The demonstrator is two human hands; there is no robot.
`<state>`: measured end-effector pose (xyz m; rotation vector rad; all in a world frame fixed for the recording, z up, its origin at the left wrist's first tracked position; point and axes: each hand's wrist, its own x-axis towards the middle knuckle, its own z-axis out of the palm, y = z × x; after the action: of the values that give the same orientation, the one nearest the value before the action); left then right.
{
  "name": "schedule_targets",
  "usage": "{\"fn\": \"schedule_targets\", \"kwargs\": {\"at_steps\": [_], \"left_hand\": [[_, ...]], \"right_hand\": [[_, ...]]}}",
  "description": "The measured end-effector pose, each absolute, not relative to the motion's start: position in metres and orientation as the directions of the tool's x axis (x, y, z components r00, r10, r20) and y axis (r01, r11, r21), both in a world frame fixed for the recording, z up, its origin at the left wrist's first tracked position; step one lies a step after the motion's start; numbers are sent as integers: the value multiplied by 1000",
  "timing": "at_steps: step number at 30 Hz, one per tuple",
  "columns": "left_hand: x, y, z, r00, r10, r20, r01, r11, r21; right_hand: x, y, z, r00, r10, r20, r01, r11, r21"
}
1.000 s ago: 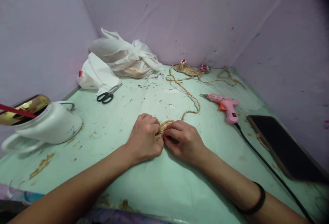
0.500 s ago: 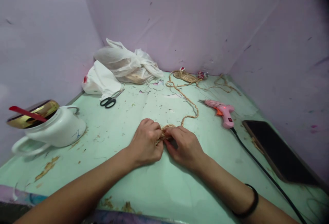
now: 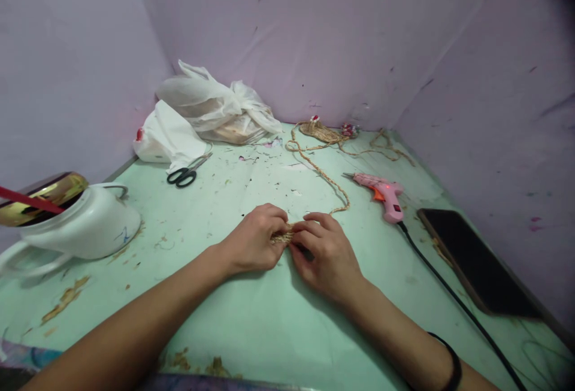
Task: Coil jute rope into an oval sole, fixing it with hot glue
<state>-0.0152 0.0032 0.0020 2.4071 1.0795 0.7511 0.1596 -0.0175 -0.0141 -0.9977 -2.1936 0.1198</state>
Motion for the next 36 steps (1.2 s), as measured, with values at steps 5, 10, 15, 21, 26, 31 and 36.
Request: {"fn": "schedule_targets", "kwargs": {"at_steps": [5,10,15,21,26,31,36], "left_hand": [[-13,5,3,631,690,354,519,-715,468],[-14,10,-2,631,668,394,446,-728,520],[-12,10,-7,598,685,417,437,-714,547],[-10,8,-8,576,680,453,427,-723,542],[-10,8,-10,570,684,456,426,-720,548],[-10,8,-12,561,690,457,426,-714,555],[-10,7,-14,551,686,475,422,-720,551]], "right_hand": [[158,-15,-19,-435,716,547,572,688,-446],[156,-15,-23,-416,681,602,542,718,-437],[155,-14,-23,-408,672,618,551,721,-421],[153,-15,-26,-400,672,623,568,715,-408],[152,-14,-28,-386,682,622,575,705,-416],[151,-14,-29,-378,687,621,575,700,-424],[151,-15,-30,-377,686,622,577,699,-422]]}}
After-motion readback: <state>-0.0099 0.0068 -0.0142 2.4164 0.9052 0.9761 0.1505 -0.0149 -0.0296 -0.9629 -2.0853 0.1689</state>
